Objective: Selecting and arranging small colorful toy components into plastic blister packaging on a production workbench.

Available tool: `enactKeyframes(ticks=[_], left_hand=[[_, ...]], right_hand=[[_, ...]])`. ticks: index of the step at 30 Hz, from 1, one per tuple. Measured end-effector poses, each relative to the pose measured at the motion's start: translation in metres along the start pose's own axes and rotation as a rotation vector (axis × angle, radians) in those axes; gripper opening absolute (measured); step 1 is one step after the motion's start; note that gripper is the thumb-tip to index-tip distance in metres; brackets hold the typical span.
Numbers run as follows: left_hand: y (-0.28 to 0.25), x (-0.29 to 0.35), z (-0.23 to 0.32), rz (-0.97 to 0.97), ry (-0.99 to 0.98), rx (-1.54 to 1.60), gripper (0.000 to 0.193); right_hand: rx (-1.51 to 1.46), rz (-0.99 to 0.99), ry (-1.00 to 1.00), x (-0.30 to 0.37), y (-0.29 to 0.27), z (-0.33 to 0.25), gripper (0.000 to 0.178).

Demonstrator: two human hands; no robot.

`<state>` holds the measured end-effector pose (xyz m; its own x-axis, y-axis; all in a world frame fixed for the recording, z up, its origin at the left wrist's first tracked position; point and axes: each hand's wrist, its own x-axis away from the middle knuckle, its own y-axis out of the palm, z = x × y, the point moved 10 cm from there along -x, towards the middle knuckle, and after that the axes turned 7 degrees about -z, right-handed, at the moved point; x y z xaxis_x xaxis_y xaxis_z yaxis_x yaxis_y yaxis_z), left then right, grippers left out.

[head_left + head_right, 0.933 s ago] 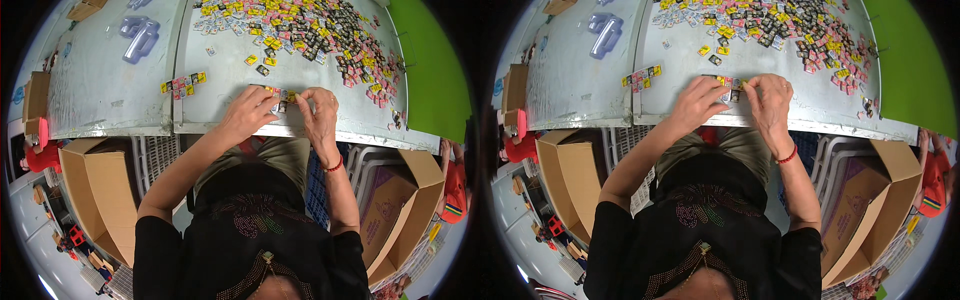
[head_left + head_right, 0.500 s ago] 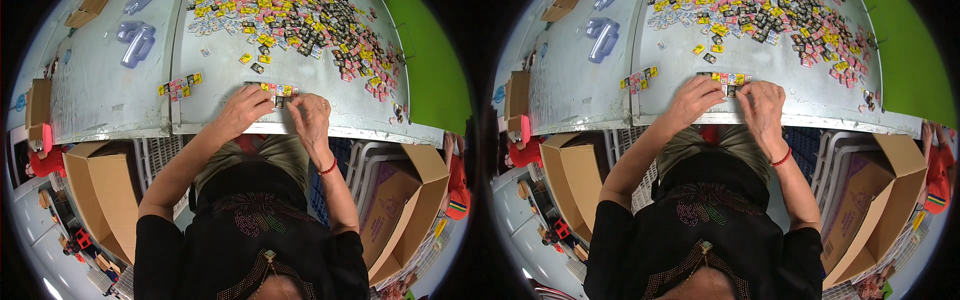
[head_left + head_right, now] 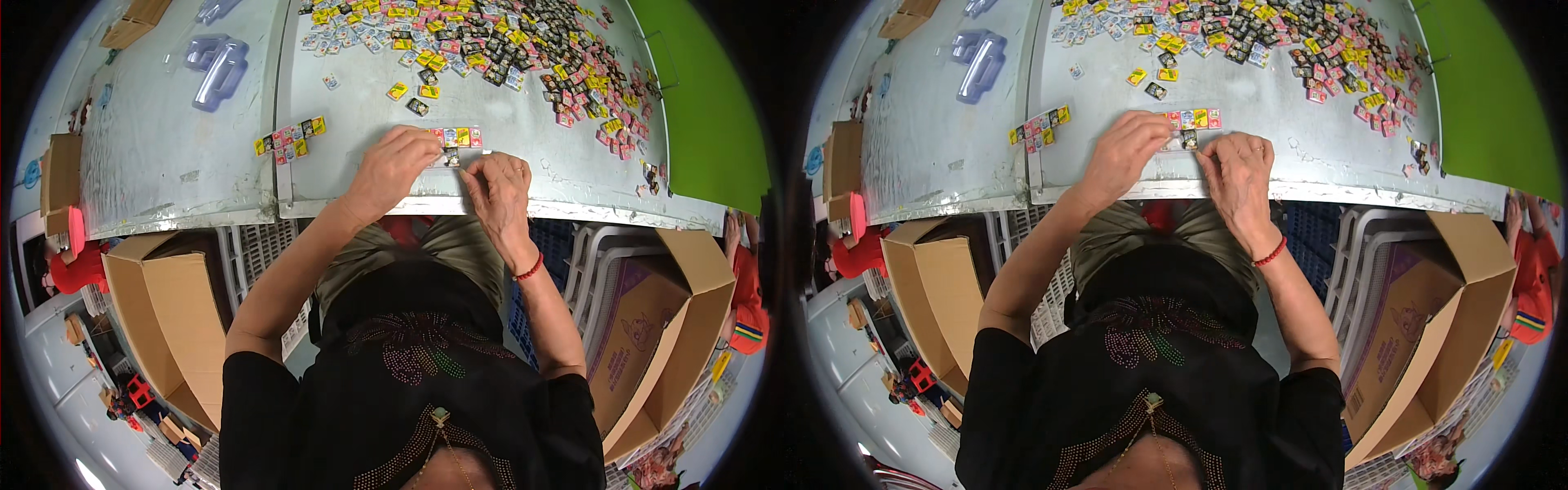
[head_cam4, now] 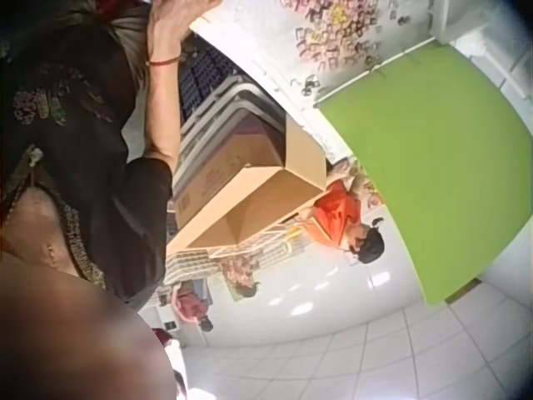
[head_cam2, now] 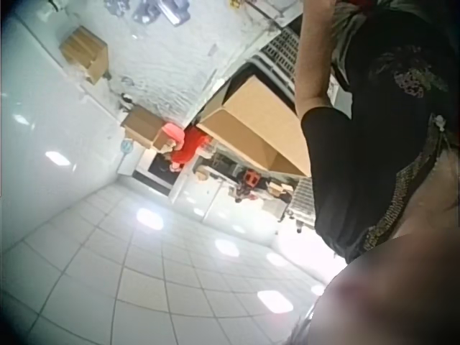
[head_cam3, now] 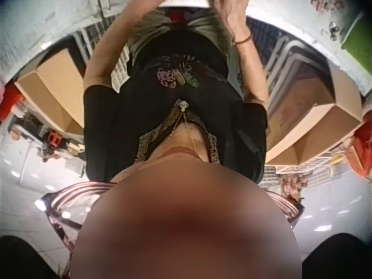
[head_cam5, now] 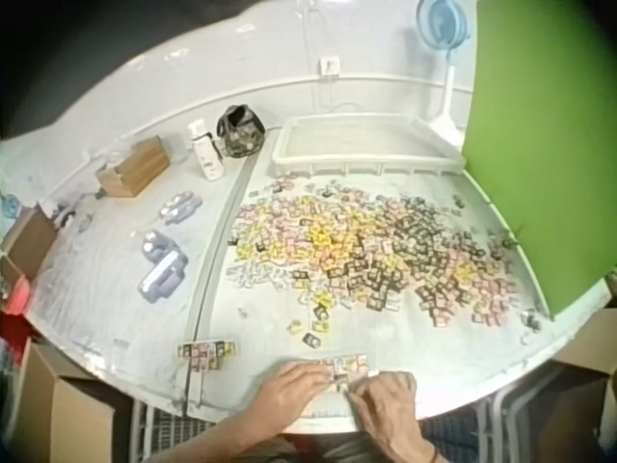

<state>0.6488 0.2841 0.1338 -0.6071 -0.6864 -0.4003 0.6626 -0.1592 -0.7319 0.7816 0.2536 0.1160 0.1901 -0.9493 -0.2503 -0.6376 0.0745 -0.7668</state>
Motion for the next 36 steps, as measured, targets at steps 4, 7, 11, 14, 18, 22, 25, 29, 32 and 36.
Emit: enactKeyframes(ticks=[4,7,11,14,18,22,25,29,32,36], left_hand=[[-0.002,0.003,-0.028,-0.016,-0.283,0.265,0.013],[0.015,0.013,-0.048,-0.040,-0.529,0.751,0.016],[0.022,0.006,-0.033,-0.077,-0.550,1.022,0.019],[0.023,0.007,-0.027,-0.111,-0.582,0.991,0.019],[0.009,0.008,-0.019,-0.080,-0.562,0.720,0.020],[-0.014,-0.006,0.011,-0.063,-0.376,0.448,0.021],[-0.019,-0.010,0.032,-0.110,-0.217,0.200,0.029],[-0.017,-0.013,0.041,-0.193,-0.204,0.149,0.032],[-0.017,-0.015,0.045,-0.211,-0.188,0.117,0.034],[-0.017,-0.015,0.046,-0.198,-0.156,0.095,0.035]], right_hand=[[-0.007,-0.015,0.017,0.001,-0.001,0.002,0.012],[-0.108,0.086,0.007,0.002,-0.018,-0.007,0.015],[-0.968,-0.166,0.395,0.005,0.017,0.011,0.026],[-1.091,-0.187,0.439,0.007,0.022,0.008,0.027],[-1.177,-0.122,0.519,0.013,0.025,0.011,0.024],[-1.224,-0.115,0.553,0.017,0.031,0.016,0.022],[-1.235,-0.124,0.553,0.017,0.032,0.014,0.023],[-1.205,-0.168,0.583,0.021,0.036,0.015,0.025],[-1.215,-0.170,0.586,0.021,0.037,0.013,0.029],[-1.226,-0.188,0.571,0.020,0.038,0.011,0.035]])
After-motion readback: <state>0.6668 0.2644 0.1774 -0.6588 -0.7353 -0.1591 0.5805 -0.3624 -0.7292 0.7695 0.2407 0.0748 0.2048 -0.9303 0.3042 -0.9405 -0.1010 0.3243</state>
